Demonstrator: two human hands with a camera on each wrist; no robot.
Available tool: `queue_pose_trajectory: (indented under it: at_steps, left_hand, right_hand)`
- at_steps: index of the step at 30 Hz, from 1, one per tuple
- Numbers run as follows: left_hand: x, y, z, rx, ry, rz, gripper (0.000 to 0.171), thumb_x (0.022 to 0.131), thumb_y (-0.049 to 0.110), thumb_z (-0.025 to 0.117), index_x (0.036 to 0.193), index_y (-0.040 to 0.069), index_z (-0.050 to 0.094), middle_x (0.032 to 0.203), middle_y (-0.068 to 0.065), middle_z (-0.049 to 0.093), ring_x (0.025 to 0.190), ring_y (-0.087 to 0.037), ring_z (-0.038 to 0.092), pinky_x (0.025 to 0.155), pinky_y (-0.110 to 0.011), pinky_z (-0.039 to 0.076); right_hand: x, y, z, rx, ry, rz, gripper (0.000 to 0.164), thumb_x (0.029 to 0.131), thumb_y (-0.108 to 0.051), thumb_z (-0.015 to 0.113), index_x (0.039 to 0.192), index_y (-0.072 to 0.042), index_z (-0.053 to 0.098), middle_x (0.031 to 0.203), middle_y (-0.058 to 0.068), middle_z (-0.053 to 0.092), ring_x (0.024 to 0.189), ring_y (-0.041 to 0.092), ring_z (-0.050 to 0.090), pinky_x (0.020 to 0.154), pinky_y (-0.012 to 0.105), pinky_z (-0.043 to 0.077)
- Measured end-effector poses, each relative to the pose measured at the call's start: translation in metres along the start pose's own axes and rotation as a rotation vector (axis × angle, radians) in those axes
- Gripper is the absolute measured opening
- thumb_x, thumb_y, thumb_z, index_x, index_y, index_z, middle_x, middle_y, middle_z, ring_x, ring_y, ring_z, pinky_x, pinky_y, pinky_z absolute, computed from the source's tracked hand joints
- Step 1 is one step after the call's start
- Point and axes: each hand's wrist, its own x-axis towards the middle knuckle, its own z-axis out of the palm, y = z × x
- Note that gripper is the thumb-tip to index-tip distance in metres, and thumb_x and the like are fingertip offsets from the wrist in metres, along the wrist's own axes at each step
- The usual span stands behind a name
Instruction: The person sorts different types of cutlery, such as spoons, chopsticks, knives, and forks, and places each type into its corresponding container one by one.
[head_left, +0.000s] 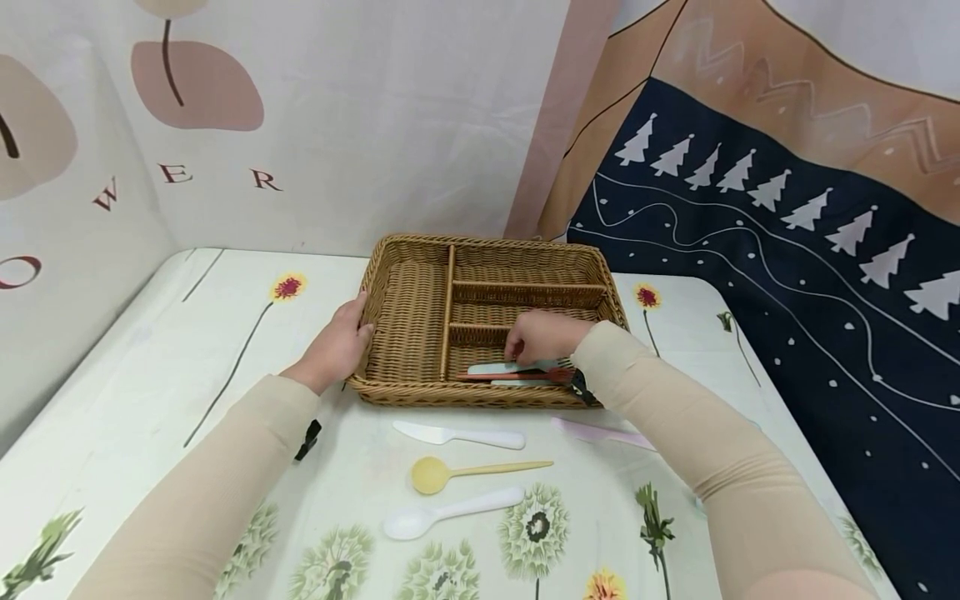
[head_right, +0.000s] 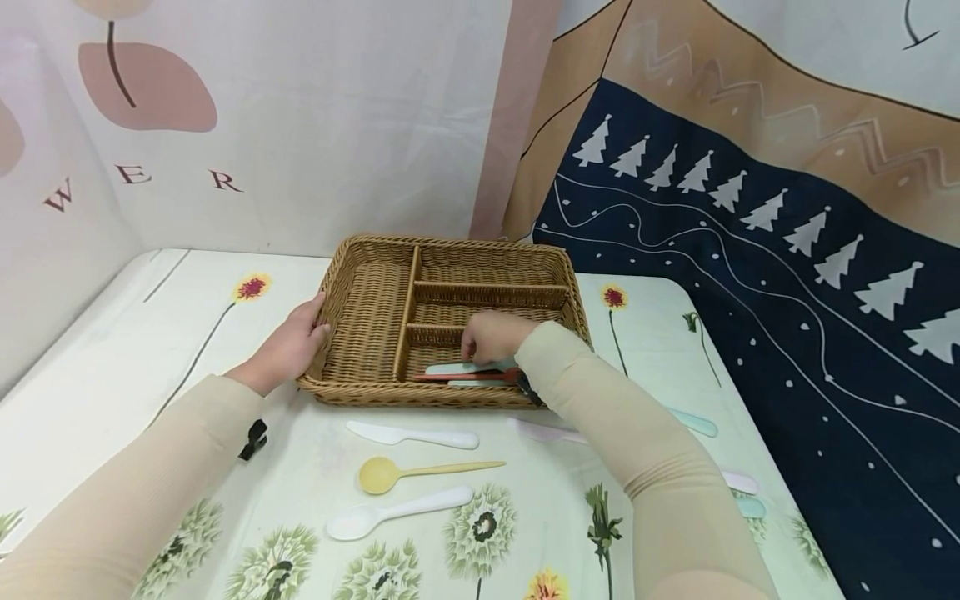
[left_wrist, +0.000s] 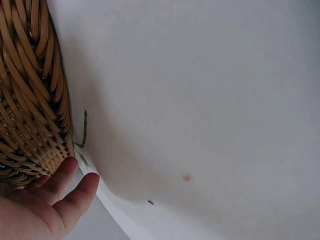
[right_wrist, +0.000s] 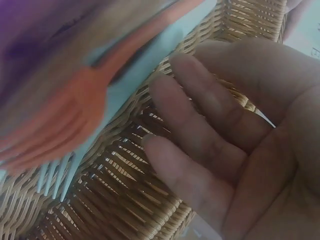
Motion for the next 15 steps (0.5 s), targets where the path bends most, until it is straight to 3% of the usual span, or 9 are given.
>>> queue_pose_trajectory:
  at_steps: [15]
  left_hand:
    - [-0.001,0.002,-0.002,-0.004,-0.004,-0.005,0.06,0.106,0.016,0.029,0.154,0.001,-0.004,0.157,-0.028,0.009,0.141,-0.046,0.018,0.113,-0.059,0.021]
  right_hand:
    - [-0.017,0.003,0.0,0.159,0.076,-0.019,0.022,0.089,-0.003,0.065,0.109,-0.006,0.074,0.107,0.006,0.071,0.09,0.011,0.064,0.079,0.028,0.055]
